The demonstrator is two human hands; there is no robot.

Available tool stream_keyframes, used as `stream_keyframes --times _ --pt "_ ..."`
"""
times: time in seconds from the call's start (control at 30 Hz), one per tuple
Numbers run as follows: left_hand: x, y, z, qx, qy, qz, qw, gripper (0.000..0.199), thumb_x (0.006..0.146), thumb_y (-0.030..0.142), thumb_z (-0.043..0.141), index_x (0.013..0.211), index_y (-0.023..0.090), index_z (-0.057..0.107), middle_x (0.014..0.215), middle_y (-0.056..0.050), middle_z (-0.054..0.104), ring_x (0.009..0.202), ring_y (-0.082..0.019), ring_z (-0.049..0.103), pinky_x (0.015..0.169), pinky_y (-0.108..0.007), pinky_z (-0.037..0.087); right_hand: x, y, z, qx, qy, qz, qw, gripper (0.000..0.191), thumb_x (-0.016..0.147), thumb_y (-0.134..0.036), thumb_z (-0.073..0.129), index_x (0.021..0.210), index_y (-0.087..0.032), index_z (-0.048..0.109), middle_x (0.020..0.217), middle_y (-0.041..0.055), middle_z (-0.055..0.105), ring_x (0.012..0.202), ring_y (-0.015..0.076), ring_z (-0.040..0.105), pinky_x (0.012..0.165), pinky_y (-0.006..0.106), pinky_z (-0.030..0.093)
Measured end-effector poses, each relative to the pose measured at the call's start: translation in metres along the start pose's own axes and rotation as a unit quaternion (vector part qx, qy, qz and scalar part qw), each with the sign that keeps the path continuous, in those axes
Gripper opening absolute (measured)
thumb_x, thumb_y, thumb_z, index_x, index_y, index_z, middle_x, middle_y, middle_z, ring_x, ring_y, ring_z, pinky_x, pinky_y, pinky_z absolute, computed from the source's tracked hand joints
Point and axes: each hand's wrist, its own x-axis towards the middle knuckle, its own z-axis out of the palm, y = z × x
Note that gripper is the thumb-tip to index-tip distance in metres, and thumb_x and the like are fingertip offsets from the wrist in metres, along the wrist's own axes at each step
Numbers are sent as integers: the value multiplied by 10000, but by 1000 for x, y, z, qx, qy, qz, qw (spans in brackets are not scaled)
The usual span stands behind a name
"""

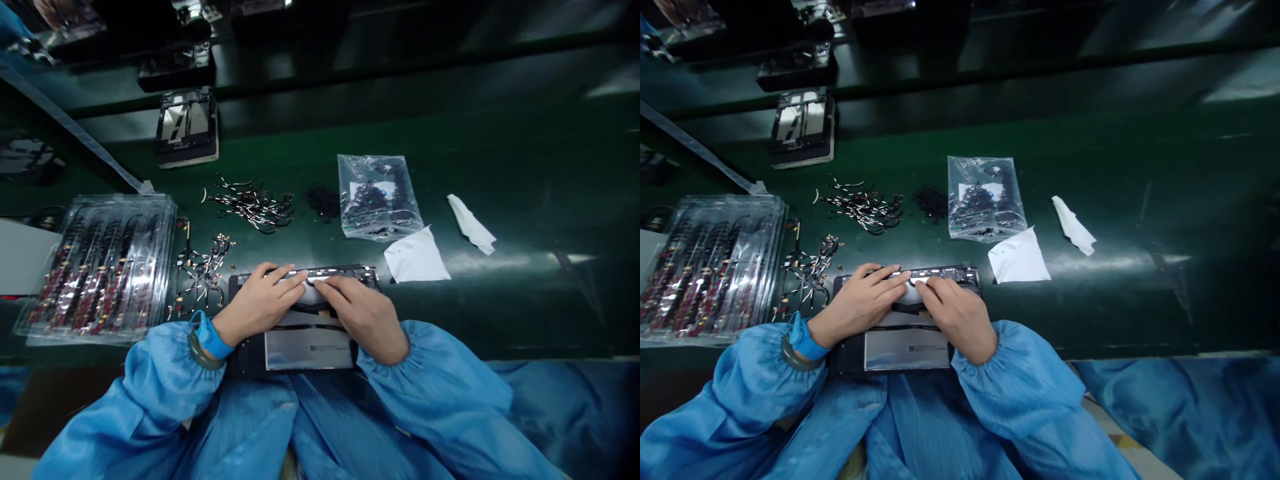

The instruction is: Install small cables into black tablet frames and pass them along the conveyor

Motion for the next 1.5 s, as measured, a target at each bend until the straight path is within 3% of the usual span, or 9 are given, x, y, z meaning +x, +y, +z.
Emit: stream_keyframes --times 0.23,0.37,0.53,0.77,1.5 --pt "0 -8 -1 -131 18 -35 991 316 886 86 419 1172 159 533 1246 -56 606 1158 -174 521 895 -327 408 -3 0 -7 -2 -12 -3 1000 278 921 -79 386 1105 -75 594 958 110 660 837 176 588 727 274 452" --pt "-1 -7 2 -92 -4 -25 995 398 880 97 438 1269 165 485 1259 -73 597 1181 -193 505 886 -350 405 -6 1 -10 -35 -18 -8 999 298 917 -65 379 1113 -113 598 957 94 667 808 159 587 717 269 452" --pt "-1 -4 3 -39 4 -5 999 360 885 127 455 1234 181 524 1296 -56 577 1165 -221 510 944 -428 361 -10 2 -13 -62 -11 -14 998 253 913 -86 436 1089 -129 612 927 76 677 779 151 590 694 263 443" --pt "-1 -3 4 -10 4 3 1000 383 869 105 458 1239 170 534 1311 -69 563 1148 -232 514 913 -427 391 -10 3 -10 -94 15 -16 995 226 890 -91 500 1075 -143 619 933 68 677 730 145 569 617 278 401" --pt "1 -1 2 -31 16 2 999 328 887 110 446 1191 150 563 1290 -48 581 1132 -241 523 886 -394 431 -6 3 -6 -98 4 -7 995 223 896 -94 485 1048 -146 640 934 74 676 709 151 538 627 286 392"
